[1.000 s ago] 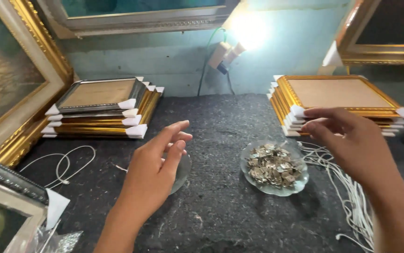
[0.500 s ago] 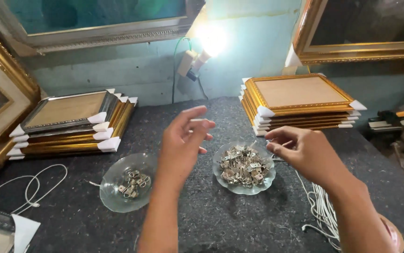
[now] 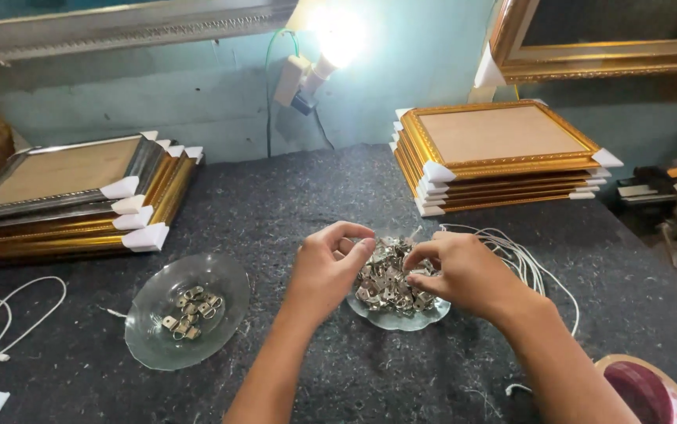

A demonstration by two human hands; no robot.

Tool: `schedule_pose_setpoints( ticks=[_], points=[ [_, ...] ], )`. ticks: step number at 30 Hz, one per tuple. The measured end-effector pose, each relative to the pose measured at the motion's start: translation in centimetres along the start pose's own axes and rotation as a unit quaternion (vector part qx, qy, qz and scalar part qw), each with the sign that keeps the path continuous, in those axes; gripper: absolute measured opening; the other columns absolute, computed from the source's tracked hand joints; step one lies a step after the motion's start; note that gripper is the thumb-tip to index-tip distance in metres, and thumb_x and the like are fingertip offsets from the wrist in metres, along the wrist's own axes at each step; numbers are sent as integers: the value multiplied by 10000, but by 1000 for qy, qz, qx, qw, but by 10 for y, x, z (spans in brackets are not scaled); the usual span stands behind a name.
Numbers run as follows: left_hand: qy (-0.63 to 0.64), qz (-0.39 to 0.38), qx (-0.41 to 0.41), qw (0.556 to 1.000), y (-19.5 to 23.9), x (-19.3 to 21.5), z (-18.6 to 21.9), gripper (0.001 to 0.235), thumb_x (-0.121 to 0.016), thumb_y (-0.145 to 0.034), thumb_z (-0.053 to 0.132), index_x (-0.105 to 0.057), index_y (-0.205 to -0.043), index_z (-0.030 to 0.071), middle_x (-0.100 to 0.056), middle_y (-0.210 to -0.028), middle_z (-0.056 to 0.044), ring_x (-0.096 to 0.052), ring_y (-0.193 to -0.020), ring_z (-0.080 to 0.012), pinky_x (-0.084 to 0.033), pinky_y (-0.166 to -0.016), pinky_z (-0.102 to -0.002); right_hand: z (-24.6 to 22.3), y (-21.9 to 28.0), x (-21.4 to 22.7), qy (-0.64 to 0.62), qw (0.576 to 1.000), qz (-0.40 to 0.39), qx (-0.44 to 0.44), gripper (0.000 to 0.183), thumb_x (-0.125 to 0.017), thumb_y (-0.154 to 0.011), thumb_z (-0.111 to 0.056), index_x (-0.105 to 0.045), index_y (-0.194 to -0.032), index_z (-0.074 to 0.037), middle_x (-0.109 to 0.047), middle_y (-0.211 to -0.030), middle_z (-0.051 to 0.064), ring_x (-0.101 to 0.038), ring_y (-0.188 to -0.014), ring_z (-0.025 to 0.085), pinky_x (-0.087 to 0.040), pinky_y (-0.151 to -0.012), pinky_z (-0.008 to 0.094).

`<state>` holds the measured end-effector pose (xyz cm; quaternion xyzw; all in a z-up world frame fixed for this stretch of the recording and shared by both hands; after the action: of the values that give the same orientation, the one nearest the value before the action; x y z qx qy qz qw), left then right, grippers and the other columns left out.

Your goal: Assembling small metal hangers onto strings for picture frames.

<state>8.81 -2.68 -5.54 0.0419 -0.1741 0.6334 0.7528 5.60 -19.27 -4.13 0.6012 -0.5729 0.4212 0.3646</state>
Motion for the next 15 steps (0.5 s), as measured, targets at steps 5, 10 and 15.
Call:
schedule_pose_setpoints(
  ticks=[5, 10, 15],
  points=[
    [-19, -8, -2, 1000, 4, -2, 10, 202, -613, -712, 235, -692, -880, 156, -602, -508, -23, -565, -447, -101, -442, -446, -237, 5, -9, -18, 88, 996, -9, -8, 166, -673, -659, -308, -681, -823, -290, -569, -659, -4, -596, -695, 220, -507, -656, 360],
    [-20, -16, 5, 1000, 5, -3, 8, 217, -610, -712, 235, -697, -885, 137, -604, -512, -34, -559, -458, -118, -444, -466, -253, 9, -12, -33, 102, 994, -8, -30, 85, -656, -651, -341, -661, -730, -308, -570, -670, -19, -602, -696, 230, -507, -645, 354],
    [-9, -18, 10, 1000, 6, -6, 7, 220, -607, -712, 220, -698, -887, 123, -643, -576, -45, -604, -499, -130, -467, -496, -251, 7, -9, -23, 12, 998, -8, -64, 81, -636, -671, -314, -673, -699, -248, -567, -593, 42, -601, -661, 239, -486, -633, 345]
  ],
)
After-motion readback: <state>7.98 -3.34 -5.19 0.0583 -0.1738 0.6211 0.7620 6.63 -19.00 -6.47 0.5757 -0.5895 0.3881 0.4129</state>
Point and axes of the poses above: each hand's wrist, its own y-axis away from the middle knuckle, its own x-axis out of the back of the hand, z = x × y, the point moved 4 cm from there along -y, towards the middle knuckle
